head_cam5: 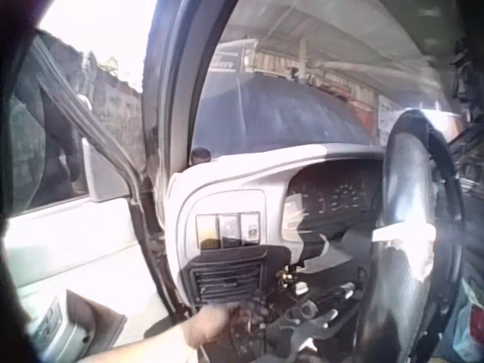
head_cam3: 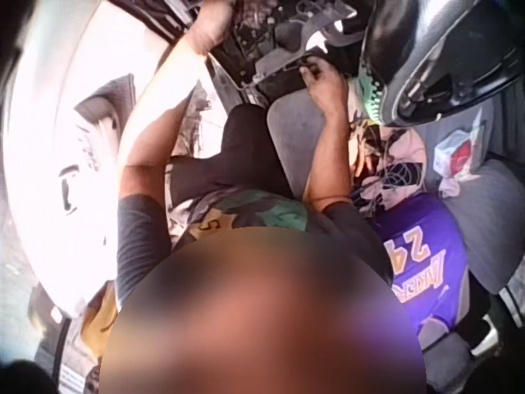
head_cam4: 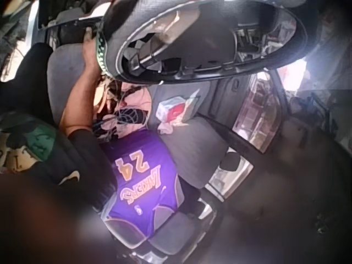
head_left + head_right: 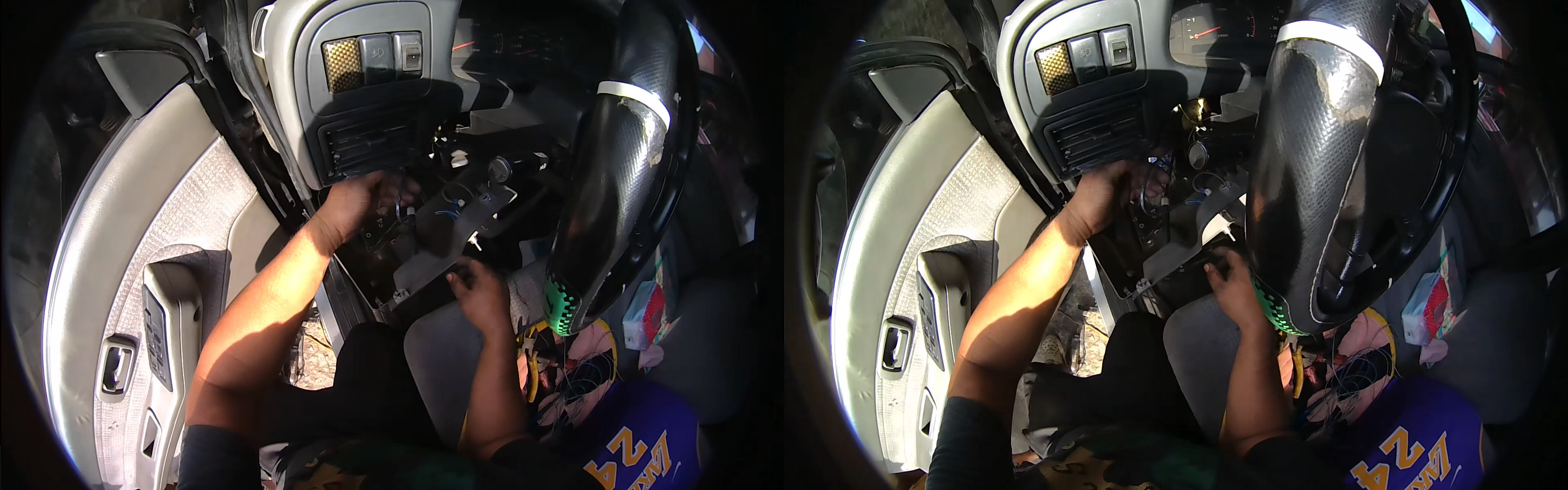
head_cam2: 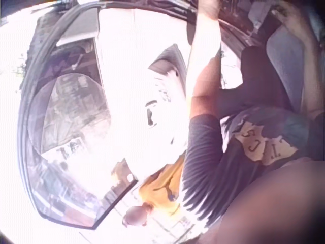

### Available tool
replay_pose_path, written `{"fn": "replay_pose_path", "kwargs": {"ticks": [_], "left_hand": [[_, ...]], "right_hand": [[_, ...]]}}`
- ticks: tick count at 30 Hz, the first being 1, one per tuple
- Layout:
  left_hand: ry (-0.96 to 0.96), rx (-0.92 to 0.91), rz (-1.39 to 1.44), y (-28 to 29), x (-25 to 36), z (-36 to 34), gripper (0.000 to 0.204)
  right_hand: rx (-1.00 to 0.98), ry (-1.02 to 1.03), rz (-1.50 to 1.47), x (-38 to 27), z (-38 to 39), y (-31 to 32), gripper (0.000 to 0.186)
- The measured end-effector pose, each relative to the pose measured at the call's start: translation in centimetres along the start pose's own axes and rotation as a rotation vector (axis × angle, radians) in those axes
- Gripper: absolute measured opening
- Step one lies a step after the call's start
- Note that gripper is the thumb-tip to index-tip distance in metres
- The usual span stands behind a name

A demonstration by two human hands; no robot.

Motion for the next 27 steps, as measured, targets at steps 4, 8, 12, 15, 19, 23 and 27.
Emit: {"fn": "replay_pose_path", "kwargs": {"ticks": [4,8,12,15,19,23,27], "left_hand": [[0.043,0.032,0.304,0.2,-0.4,-0.2,0.027],[-0.023,0.197,0.186,1.6,-0.9,-2.0,0.033],[0.029,0.349,0.223,2.1,-2.9,-4.7,0.034],[-0.026,0.472,0.086,2.3,-4.0,-6.5,0.012],[-0.212,0.38,0.381,1.6,-2.1,-8.8,0.029],[-0.196,0.312,0.467,0.0,-3.0,-9.8,0.037],[-0.256,0.439,-0.304,0.6,-2.2,-9.3,0.044]], "right_hand": [[0.029,0.026,0.017,0.6,-0.6,-0.4,0.033],[0.089,0.134,0.05,0.3,-0.6,-0.2,0.033],[0.137,0.181,0.08,1.5,-0.8,-0.5,0.035],[0.154,0.208,0.125,1.0,-0.9,-0.1,0.036],[0.121,0.18,0.112,0.8,-0.7,0.0,0.037],[-0.079,-0.003,-0.124,0.7,-0.5,-0.5,0.037],[-0.081,0.032,-0.002,-0.2,-0.4,0.5,0.038]]}}
Point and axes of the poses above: each hand's wrist, its own z-axis away from the middle knuckle, its own y-axis out of the back of the hand, x = y × z, the point moved 8 cm from there along -z, towards the middle knuckle, and after that the axes turned 15 degrees about z, right-handed, at the moved point
